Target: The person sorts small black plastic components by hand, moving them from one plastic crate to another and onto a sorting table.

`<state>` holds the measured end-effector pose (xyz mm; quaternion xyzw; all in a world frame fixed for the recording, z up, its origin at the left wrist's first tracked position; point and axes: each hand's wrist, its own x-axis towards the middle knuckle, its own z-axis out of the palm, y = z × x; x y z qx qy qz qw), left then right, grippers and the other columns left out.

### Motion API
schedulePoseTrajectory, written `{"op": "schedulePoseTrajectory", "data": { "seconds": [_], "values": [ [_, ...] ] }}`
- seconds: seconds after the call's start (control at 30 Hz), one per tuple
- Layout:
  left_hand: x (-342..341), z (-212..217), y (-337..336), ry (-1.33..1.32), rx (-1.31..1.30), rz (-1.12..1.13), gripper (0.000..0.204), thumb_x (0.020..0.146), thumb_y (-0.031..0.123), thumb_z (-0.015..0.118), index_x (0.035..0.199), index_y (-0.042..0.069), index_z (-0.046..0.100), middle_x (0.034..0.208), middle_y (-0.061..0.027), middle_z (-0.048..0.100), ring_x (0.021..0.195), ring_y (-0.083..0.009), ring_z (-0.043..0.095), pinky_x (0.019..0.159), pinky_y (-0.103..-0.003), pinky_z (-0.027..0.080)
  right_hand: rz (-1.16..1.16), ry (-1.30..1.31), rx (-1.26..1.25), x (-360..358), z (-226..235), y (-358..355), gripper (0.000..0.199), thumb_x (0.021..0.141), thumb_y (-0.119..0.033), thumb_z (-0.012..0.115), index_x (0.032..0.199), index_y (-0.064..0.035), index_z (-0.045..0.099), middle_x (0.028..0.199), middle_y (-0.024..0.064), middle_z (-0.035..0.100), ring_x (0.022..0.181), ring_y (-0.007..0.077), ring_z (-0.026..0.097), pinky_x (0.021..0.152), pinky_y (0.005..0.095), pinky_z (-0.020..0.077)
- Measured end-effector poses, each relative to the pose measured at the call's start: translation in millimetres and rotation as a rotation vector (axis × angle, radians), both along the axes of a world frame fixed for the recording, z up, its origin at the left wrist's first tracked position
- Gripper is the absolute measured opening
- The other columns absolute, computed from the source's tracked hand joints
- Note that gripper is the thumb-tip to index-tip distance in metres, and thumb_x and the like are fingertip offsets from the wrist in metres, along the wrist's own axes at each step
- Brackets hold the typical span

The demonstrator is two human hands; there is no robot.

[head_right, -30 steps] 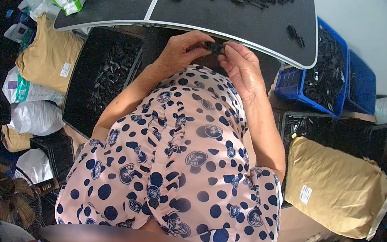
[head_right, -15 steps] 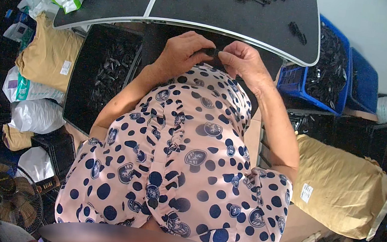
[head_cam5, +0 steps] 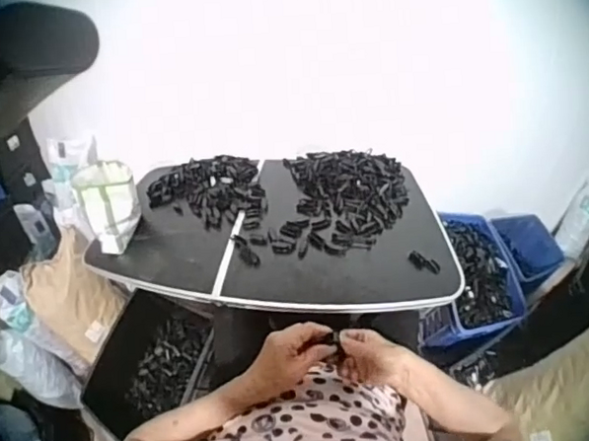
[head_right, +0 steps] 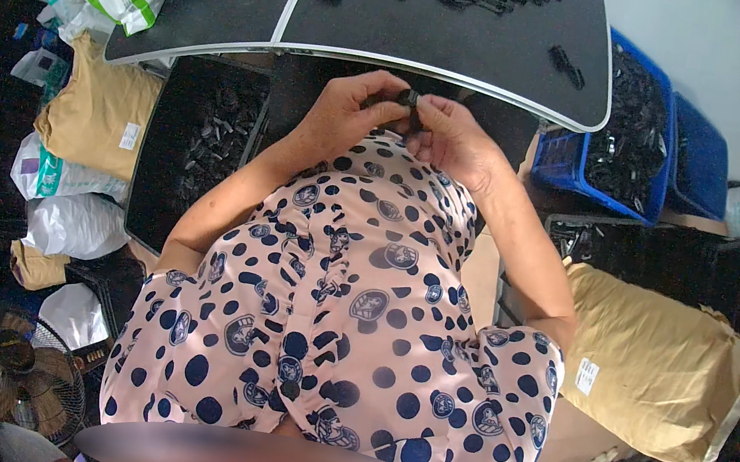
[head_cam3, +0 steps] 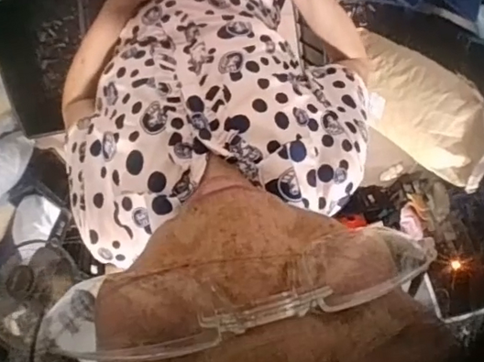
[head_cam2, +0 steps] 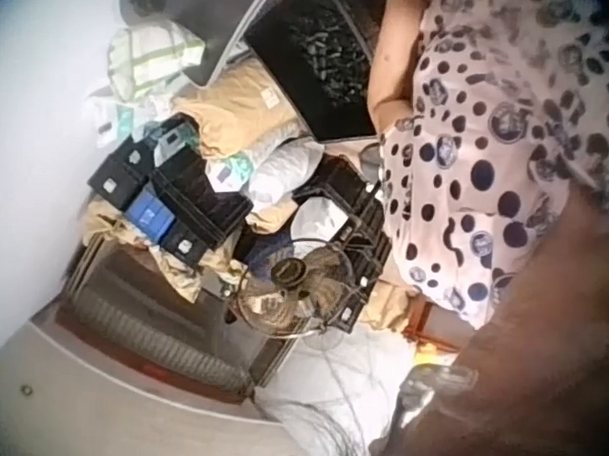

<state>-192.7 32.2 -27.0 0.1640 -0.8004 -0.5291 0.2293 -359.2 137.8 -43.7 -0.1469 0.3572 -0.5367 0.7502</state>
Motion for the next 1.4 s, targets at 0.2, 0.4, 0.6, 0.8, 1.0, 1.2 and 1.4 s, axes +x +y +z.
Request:
{"op": "schedulePoseTrajectory", "data": {
  "seconds": [0.2,0.4,0.6,0.8,1.0,1.2,1.4],
  "values": [
    [-9.4,-6.2,-12.5,0.227,0.907,-0.035,0.018,0.091,0.012,0.057,0.107,0.006,0.059,0.089,-0.0014,0.059,0.079,-0.0088,0.059,0.063,-0.021,0.053,0.162,-0.090,-0.278,6.5,2.1,-17.7,0.046,0.094,-0.047,0.042,0.117,-0.0081,0.049,0.101,0.0120,0.060,0.078,0.0224,0.064,0.047,0.0235,0.0477],
    [-10.8,-12.0,-20.5,0.231,1.025,-0.086,0.023,0.095,0.022,0.050,0.109,0.006,0.058,0.088,-0.0015,0.060,0.066,-0.0063,0.054,0.054,-0.018,0.045,0.023,-0.017,-0.323,15.8,-16.6,-37.6,0.040,0.096,-0.041,0.042,0.103,-0.0019,0.050,0.093,0.0091,0.058,0.076,0.0163,0.061,0.049,0.0200,0.0435],
    [-43.2,-46.2,-79.1,0.182,0.619,0.172,0.021,0.093,0.023,0.052,0.100,0.004,0.058,0.075,-0.0016,0.057,0.064,-0.0104,0.055,0.055,-0.024,0.045,0.071,0.871,-0.209,-34.3,-23.9,-91.9,0.035,0.087,-0.036,0.059,0.102,-0.0050,0.054,0.084,0.0054,0.061,0.072,0.0186,0.061,0.056,0.0265,0.0481],
    [-112.8,-70.6,-179.8,-0.208,-0.449,0.449,0.020,0.084,0.023,0.060,0.090,0.004,0.059,0.087,-0.0158,0.064,0.076,-0.0342,0.062,0.068,-0.041,0.049,-0.220,2.136,-0.497,-104.3,-49.5,-178.2,0.018,0.078,-0.012,0.062,0.092,-0.0032,0.054,0.094,0.0175,0.056,0.085,0.0380,0.060,0.072,0.0440,0.0503],
    [-136.9,-86.7,-200.3,-0.512,-0.819,0.345,0.026,0.077,0.027,0.067,0.094,0.007,0.059,0.087,-0.0172,0.063,0.084,-0.0396,0.061,0.073,-0.047,0.049,-0.004,2.320,-0.473,-111.6,-61.4,-198.1,0.014,0.078,-0.001,0.053,0.092,-0.0035,0.053,0.094,0.0181,0.058,0.085,0.0384,0.062,0.072,0.0451,0.0517],
    [-116.5,-91.2,-190.4,-0.298,-0.713,0.328,0.023,0.079,0.021,0.066,0.094,0.006,0.058,0.084,-0.0144,0.064,0.077,-0.0341,0.062,0.068,-0.041,0.049,-0.232,1.407,-0.217,-135.6,-44.9,-186.2,0.041,0.083,-0.005,0.061,0.122,-0.0016,0.050,0.078,0.0101,0.060,0.075,0.0193,0.066,0.065,0.0318,0.0554],
    [-84.5,-63.4,-133.6,0.017,0.051,0.281,0.024,0.082,0.017,0.067,0.095,0.002,0.054,0.077,-0.0065,0.062,0.067,-0.0138,0.060,0.053,-0.025,0.044,-0.393,0.740,-0.242,-133.8,-46.8,-155.6,0.031,0.085,-0.004,0.060,0.114,0.0037,0.053,0.085,0.0079,0.060,0.076,0.0177,0.065,0.068,0.0251,0.0561]
  ]
}}
